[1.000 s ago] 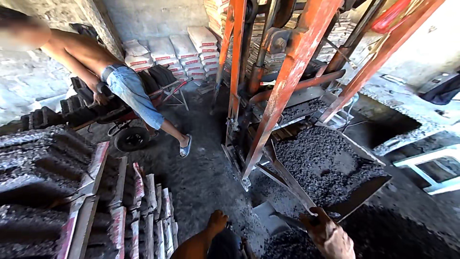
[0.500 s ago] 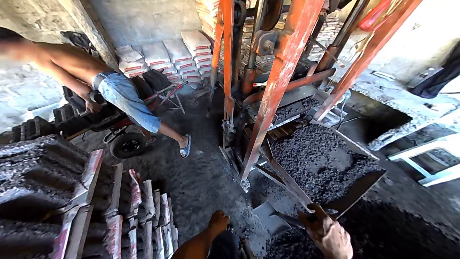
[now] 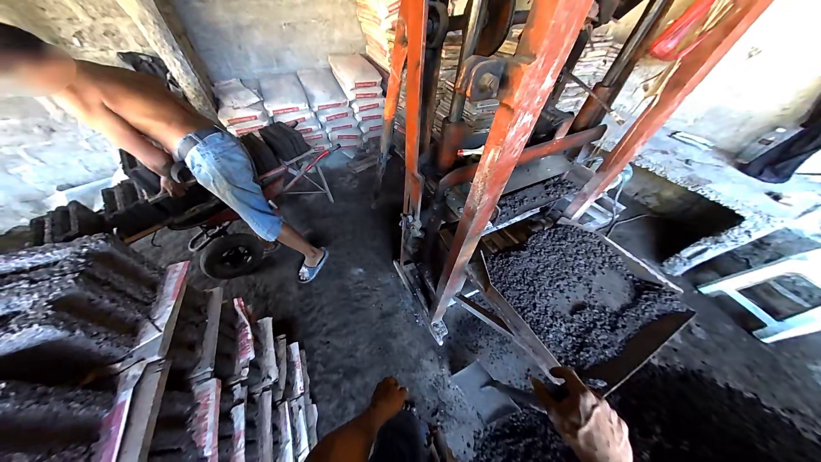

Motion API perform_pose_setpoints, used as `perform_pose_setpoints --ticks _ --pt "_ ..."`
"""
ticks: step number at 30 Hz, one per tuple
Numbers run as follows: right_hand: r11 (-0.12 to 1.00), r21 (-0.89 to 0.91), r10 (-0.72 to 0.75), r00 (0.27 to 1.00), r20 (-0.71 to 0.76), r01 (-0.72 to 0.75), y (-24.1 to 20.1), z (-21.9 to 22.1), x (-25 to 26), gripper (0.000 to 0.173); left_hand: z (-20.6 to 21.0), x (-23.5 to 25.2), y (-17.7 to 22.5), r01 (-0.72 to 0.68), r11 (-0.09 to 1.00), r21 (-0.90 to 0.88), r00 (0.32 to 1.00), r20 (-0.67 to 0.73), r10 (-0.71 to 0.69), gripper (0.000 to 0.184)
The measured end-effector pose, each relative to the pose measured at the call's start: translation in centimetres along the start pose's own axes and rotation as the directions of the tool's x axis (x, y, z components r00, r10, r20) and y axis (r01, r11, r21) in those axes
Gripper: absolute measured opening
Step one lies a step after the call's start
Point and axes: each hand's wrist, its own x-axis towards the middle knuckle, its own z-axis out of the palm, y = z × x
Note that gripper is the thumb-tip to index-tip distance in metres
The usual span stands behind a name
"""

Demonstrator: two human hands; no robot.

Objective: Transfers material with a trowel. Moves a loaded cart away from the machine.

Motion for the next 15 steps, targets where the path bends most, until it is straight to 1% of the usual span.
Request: perform_pose_setpoints --ticks 6,10,15 --pt "1.0 0.005 -0.006 1.0 0.005 0.006 -0.1 0.3 -0.2 0.053 0.1 -0.6 -0.1 0.007 0.999 -0.033 1.0 -0.017 -0.007 0.052" --pt "1.0 0.001 -0.013 1.0 -0.018 0.013 0.1 0.4 -0.5 0.053 0.2 -0.8 -0.3 -0.006 1.0 -0.018 1.0 -0.014 0.006 0.051" --pt "1.0 0.001 -0.001 1.0 -0.009 0.001 0.6 0.1 -1.1 0.055 0.5 -1.1 -0.8 -0.018 1.0 -0.022 1.0 -0.023 0.018 0.051"
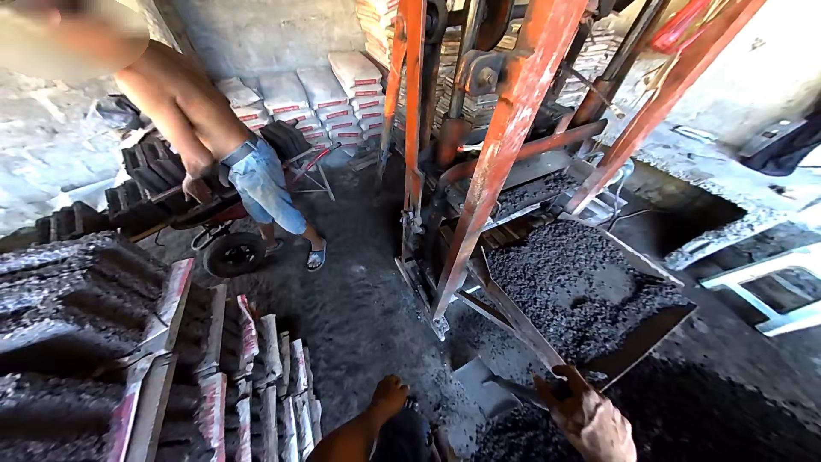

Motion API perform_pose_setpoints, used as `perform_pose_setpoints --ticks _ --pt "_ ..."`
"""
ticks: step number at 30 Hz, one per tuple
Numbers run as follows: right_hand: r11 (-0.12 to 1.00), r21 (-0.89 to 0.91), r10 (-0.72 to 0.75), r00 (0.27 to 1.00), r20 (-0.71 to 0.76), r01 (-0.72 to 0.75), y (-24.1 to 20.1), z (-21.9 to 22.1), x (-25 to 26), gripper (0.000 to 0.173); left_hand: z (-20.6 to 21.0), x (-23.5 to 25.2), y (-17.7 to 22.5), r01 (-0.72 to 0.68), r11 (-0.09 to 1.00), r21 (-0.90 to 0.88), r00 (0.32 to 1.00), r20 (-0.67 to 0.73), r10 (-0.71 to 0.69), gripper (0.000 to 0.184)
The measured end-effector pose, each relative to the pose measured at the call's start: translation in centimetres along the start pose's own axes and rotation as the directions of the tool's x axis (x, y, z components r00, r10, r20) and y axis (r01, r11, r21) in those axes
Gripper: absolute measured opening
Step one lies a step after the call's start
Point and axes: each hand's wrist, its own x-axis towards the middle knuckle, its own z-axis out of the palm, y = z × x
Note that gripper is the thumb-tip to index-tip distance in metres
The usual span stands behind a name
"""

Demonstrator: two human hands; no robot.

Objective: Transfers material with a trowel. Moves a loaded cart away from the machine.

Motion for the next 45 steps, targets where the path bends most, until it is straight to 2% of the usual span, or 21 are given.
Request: perform_pose_setpoints --ticks 11,15,20,24,30,35,40,43,45 --pt "1.0 0.022 0.012 1.0 0.02 -0.013 2.6 -1.1 -1.9 0.056 0.7 -1.6 -0.8 0.045 0.997 -0.06 0.999 -0.014 -0.046 0.05" --pt "0.999 0.018 0.029 0.998 -0.059 -0.028 4.0 -0.6 -3.2 0.055 1.7 -2.4 -1.7 0.047 0.997 -0.055 0.999 -0.02 -0.048 0.052" --pt "0.997 0.036 0.069 0.995 -0.066 -0.066 5.5 -0.6 -5.6 0.055 2.7 -3.7 -2.6 0.055 0.998 0.012 0.998 -0.011 -0.055 0.05" --pt "0.998 0.029 0.06 0.99 -0.129 -0.056 7.2 0.2 -7.4 0.053 3.4 -5.1 -3.0 0.069 0.996 0.05 0.998 -0.011 -0.069 0.052" --pt "0.994 0.052 0.102 0.981 -0.164 -0.095 8.8 0.0 -10.3 0.054 4.8 -6.5 -3.5 0.062 0.994 0.085 0.997 -0.057 -0.057 0.051" --pt "0.981 0.086 0.182 0.975 -0.129 -0.172 10.5 -0.8 -12.3 0.051 5.3 -8.3 -2.2 0.051 0.985 0.163 0.999 0.003 -0.052 0.048" --pt "0.973 0.096 0.224 0.965 -0.136 -0.212 12.9 -0.8 -10.1 0.05 4.9 -8.6 -0.9 0.009 1.0 0.018 1.0 0.004 -0.009 0.046" --pt "0.949 0.11 0.308 0.941 -0.139 -0.294 13.8 -1.1 -9.6 0.053 4.4 -7.5 -2.0 0.002 0.984 0.178 0.997 0.079 -0.016 0.047" --pt "0.932 0.105 0.358 0.925 -0.124 -0.347 13.5 -1.3 -10.3 0.053 4.0 -6.1 -2.3 0.021 0.968 0.251 0.997 0.069 -0.039 0.048"
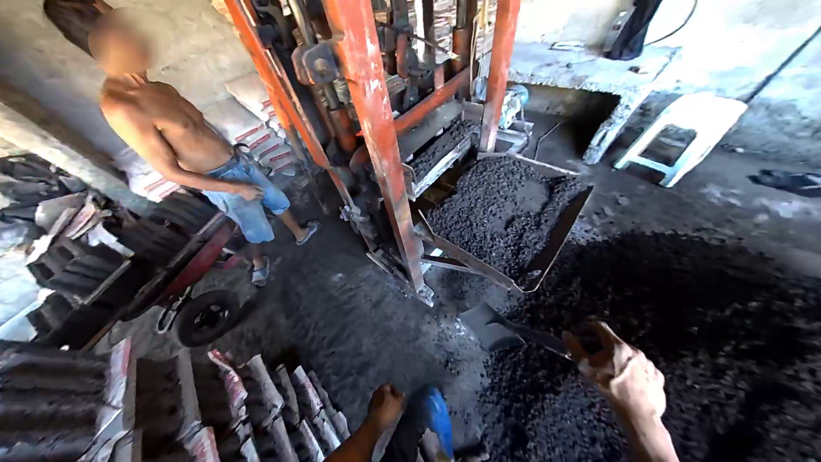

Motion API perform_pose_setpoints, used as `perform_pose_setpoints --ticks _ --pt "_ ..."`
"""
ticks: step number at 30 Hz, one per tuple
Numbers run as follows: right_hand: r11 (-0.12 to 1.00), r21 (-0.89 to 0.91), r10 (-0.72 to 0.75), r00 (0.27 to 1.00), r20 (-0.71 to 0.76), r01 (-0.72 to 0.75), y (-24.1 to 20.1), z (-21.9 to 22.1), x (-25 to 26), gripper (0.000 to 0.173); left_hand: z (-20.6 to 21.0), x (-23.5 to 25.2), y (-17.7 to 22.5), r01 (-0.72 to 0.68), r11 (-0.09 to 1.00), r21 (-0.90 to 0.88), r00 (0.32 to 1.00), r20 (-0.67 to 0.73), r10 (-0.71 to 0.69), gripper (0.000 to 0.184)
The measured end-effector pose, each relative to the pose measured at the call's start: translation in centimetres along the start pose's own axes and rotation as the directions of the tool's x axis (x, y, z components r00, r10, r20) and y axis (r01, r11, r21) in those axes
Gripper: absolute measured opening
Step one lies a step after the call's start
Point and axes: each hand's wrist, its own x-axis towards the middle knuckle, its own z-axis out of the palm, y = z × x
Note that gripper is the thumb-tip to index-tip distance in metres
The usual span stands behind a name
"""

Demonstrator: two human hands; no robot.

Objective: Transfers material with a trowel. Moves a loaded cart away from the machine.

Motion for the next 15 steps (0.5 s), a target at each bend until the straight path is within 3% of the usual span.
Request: perform_pose_setpoints --ticks 3,6,10,15 --pt "0.996 0.003 0.092 0.996 0.004 -0.092 -0.2 0.2 -1.4 0.048 -1.0 1.8 0.8 0.029 0.994 -0.104 0.997 -0.072 -0.036 0.049" --pt "0.975 0.022 0.223 0.974 -0.027 -0.222 0.3 1.1 -1.5 0.049 -2.3 4.0 2.2 -0.037 0.983 -0.18 0.997 -0.071 0.024 0.046" --pt "0.929 0.001 0.369 0.926 -0.079 -0.37 -1.6 0.9 0.8 0.049 -4.9 7.3 3.7 -0.063 0.982 -0.18 0.998 -0.015 0.061 0.045" --pt "0.818 0.038 0.575 0.818 -0.025 -0.574 -7.1 -1.1 4.6 0.046 -11.1 12.7 5.4 -0.11 0.991 -0.079 0.989 0.092 0.118 0.041"
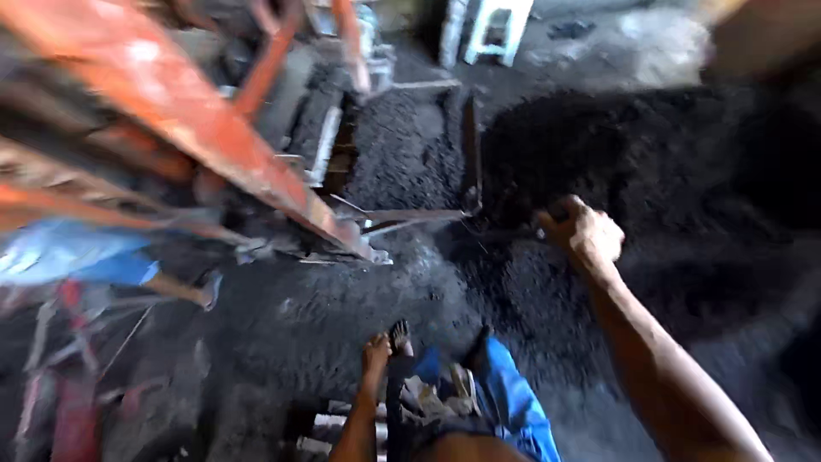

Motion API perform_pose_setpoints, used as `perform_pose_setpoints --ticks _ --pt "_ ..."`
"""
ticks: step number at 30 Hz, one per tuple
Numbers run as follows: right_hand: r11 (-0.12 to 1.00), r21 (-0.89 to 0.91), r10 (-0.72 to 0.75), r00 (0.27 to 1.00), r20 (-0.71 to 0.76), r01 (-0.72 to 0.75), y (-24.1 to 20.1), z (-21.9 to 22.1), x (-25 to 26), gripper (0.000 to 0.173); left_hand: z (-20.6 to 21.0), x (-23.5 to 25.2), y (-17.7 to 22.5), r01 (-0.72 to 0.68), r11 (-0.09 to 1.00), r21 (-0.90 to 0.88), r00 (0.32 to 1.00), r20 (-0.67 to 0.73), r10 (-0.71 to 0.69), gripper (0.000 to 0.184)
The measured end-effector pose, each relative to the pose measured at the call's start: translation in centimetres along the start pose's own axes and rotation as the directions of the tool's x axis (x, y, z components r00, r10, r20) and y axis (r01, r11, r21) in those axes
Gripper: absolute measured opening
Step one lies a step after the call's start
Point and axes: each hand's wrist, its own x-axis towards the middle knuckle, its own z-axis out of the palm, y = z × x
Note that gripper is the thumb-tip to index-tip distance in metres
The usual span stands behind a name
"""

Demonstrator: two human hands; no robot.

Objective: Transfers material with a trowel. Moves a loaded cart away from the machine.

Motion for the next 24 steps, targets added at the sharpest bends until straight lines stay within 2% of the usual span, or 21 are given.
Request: perform_pose_setpoints --ticks 2,4,9,12,15,18,24 --pt "0.997 -0.015 0.071 0.997 -0.023 -0.072 -1.3 1.3 -0.2 0.045 -3.4 1.9 -0.8 0.016 0.997 0.079 0.997 0.07 -0.021 0.041" --pt "0.993 -0.044 0.106 0.993 -0.044 -0.108 -2.5 2.5 -0.8 0.045 -6.9 4.5 -1.4 0.04 0.99 0.137 0.996 0.078 -0.051 0.046" --pt "0.989 -0.088 0.107 0.99 -0.093 -0.116 -5.6 4.6 -2.6 0.042 -15.9 10.7 -2.1 0.094 0.98 0.175 0.995 -0.052 -0.086 0.047" --pt "0.989 -0.105 0.092 0.989 -0.115 -0.105 -6.2 5.4 -4.1 0.041 -17.8 13.3 0.3 0.096 0.982 0.162 0.993 -0.081 -0.084 0.048" --pt "0.993 -0.089 0.067 0.986 -0.151 -0.081 -6.4 6.1 -5.5 0.04 -16.6 13.4 4.2 0.048 0.991 0.122 0.997 -0.062 -0.041 0.046" --pt "0.995 -0.045 0.079 0.983 -0.168 -0.088 -6.2 6.5 -6.4 0.038 -13.1 12.9 7.1 -0.035 0.993 0.111 0.999 0.037 0.031 0.046" --pt "0.997 0.064 0.048 0.972 -0.232 -0.035 -4.9 7.3 -8.0 0.03 -4.6 9.7 9.3 -0.183 0.945 0.271 0.954 0.28 0.105 0.045"
